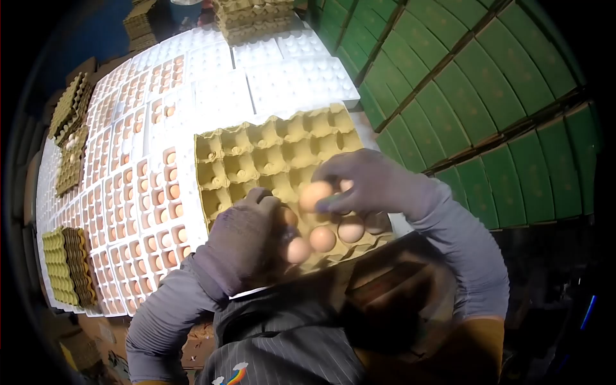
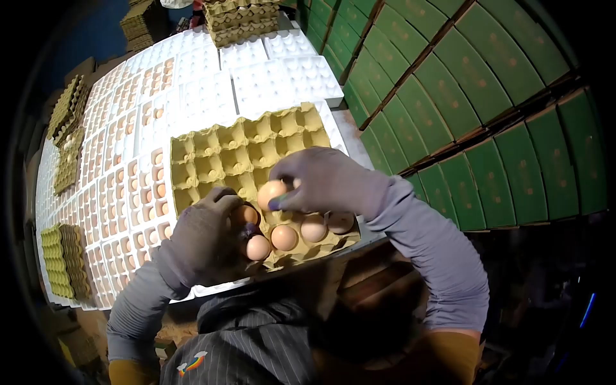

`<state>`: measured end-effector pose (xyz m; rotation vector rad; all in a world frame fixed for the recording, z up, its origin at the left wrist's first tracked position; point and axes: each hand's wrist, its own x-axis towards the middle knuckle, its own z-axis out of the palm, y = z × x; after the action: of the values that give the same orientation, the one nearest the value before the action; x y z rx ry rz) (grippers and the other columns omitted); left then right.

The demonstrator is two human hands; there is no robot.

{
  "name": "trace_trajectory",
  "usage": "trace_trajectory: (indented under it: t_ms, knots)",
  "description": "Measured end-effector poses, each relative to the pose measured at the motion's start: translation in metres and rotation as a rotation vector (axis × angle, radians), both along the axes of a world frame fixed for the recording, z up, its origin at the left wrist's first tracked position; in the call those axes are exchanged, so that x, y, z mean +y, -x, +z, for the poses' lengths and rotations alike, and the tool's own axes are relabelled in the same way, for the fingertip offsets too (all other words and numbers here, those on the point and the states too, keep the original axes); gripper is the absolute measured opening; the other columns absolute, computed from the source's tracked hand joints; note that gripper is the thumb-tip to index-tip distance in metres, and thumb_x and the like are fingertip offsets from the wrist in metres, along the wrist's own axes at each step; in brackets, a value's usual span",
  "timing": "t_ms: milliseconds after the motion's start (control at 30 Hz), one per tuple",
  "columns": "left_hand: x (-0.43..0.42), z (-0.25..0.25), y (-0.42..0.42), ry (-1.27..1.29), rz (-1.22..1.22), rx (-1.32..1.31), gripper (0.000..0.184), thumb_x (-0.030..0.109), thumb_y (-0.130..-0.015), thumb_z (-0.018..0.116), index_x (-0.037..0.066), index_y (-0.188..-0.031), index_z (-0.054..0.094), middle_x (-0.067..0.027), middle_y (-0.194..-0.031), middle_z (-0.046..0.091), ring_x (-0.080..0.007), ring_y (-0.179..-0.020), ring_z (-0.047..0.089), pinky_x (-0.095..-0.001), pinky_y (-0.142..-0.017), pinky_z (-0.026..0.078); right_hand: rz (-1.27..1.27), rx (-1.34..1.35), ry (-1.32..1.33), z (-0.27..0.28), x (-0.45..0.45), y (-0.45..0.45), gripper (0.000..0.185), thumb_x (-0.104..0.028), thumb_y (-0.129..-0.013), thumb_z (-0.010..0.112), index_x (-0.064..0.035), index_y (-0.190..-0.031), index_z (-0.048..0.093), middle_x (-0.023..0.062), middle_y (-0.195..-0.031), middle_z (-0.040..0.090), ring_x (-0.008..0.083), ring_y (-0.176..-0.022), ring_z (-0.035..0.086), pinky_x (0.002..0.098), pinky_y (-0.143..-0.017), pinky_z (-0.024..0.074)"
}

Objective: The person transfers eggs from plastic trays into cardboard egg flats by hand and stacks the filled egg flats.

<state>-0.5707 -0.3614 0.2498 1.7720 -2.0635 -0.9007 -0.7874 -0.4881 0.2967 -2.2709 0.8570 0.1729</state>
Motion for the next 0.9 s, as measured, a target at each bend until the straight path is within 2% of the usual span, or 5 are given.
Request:
trace_trajectory:
  t_ms: [100, 167, 367, 700, 900]
  knots:
    - [-0.003, 0.003, -0.018, -0.216, 0.217, 0.442, 0.041, 0.014, -0.09, 0.07, 0.0, -0.126, 0.057, -0.0135, -0.119, 0.066, -0.0234, -0.096, 0.067, -0.035, -0.087, 0.055, -0.29, -0.479, -0.816, 0.001, 0.003, 0.029, 0.035, -0.02, -0.086, 0.074, -0.0083, -0.118, 0.065, 0.008, -0.122, 0.061, 0.0173, -0.094, 0.069, 0.0328, -0.083, 0.0574]
    - [0.004, 0.021, -0.029, -0.426, 0.31, 1.029, 0.036, 0.006, -0.09, 0.063, 0.001, -0.125, 0.058, -0.0095, -0.118, 0.066, -0.0195, -0.096, 0.065, -0.0328, -0.089, 0.054, 0.073, -0.314, -0.268, -0.001, 0.018, 0.026, 0.027, -0.022, -0.089, 0.072, -0.0113, -0.113, 0.066, 0.0096, -0.13, 0.055, 0.0206, -0.106, 0.066, 0.0353, -0.085, 0.058]
    - [0.038, 0.007, 0.049, 0.217, -0.137, -0.716, 0.031, 0.021, -0.088, 0.07, 0.018, -0.119, 0.069, -0.0189, -0.123, 0.058, -0.0279, -0.093, 0.063, -0.04, -0.079, 0.058, 0.366, 0.25, 0.771, -0.039, 0.07, 0.01, 0.034, -0.034, -0.079, 0.075, -0.0126, -0.104, 0.066, 0.0043, -0.139, 0.049, 0.0249, -0.102, 0.058, 0.0355, -0.08, 0.056]
    - [0.056, -0.021, -0.06, -0.361, 0.527, 1.542, 0.091, 0.088, -0.086, 0.033, 0.009, -0.125, 0.056, -0.0161, -0.131, 0.06, -0.0245, -0.091, 0.068, -0.0344, -0.064, 0.054, -0.449, -0.614, -0.331, -0.012, 0.054, 0.018, 0.063, -0.057, -0.086, 0.075, 0.0009, -0.112, 0.071, 0.0138, -0.143, 0.054, 0.0248, -0.123, 0.057, 0.0375, -0.097, 0.0495]
    - [0.084, -0.078, -0.16, -0.277, 0.656, 1.304, 0.095, 0.088, -0.087, 0.028, 0.009, -0.133, 0.054, -0.0119, -0.126, 0.064, -0.0244, -0.111, 0.065, -0.0384, -0.075, 0.058, -0.372, -0.536, -0.513, 0.001, 0.067, -0.089, 0.069, -0.061, -0.086, 0.073, 0.0014, -0.115, 0.07, 0.0163, -0.141, 0.054, 0.027, -0.13, 0.052, 0.0401, -0.105, 0.0432]
